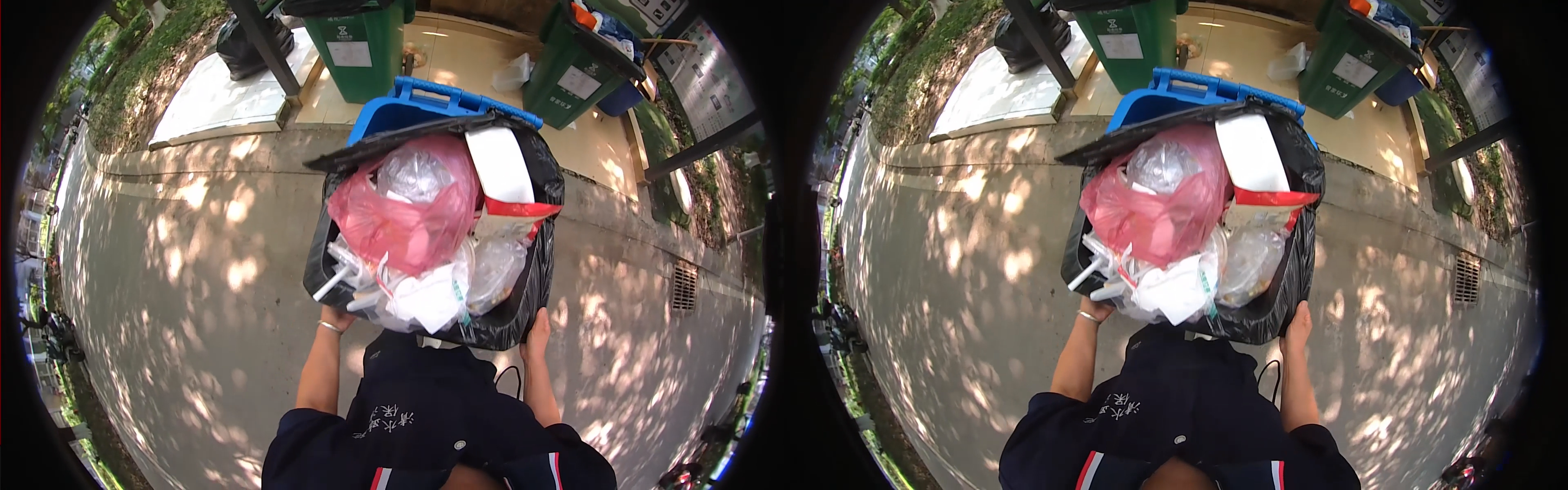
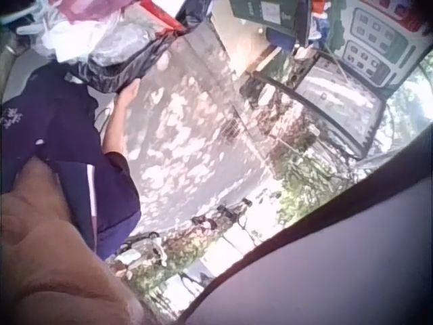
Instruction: The person sorts trash into different bins at an outdoor disposal station. They tie a full black trash bag, place it in a bin, and then sort loose items including bottles, cans, and a cardboard box into the appropriate recycling and waste containers.
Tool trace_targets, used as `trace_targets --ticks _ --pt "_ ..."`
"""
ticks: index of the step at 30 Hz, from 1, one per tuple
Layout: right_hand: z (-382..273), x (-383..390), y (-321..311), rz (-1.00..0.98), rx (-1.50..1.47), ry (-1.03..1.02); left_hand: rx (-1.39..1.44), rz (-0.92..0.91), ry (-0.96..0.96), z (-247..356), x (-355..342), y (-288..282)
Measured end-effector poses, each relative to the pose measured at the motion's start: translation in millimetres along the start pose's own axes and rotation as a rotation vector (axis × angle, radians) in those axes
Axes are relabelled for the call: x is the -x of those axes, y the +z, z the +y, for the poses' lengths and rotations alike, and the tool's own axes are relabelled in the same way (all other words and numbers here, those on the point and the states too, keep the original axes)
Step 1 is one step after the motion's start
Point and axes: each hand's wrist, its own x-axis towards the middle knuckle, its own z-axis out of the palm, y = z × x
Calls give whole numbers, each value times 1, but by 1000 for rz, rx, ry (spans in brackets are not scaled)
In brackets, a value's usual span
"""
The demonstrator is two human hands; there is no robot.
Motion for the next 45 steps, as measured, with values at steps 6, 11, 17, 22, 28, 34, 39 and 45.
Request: trace_targets --ticks 6,11,17,22,28,34,39,45 --pt "-54 66 26 -258 -205 480 191 -301 19 -23 12 50" --pt "-53 86 54 -456 56 551 83 -126 98 -40 5 36" --pt "-77 45 90 -439 382 233 -475 461 425 21 65 -7" --pt "-124 0 147 -253 150 -24 -964 -63 805 130 148 153" --pt "-183 -62 85 -201 -152 -85 -1142 -485 769 141 124 251" --pt "-242 -39 100 -384 -215 -433 -955 -458 781 164 122 241" --pt "-232 -3 171 -581 -68 -354 -863 -58 750 175 117 145" --pt "-190 19 290 -948 273 -390 -596 546 569 176 142 -33"
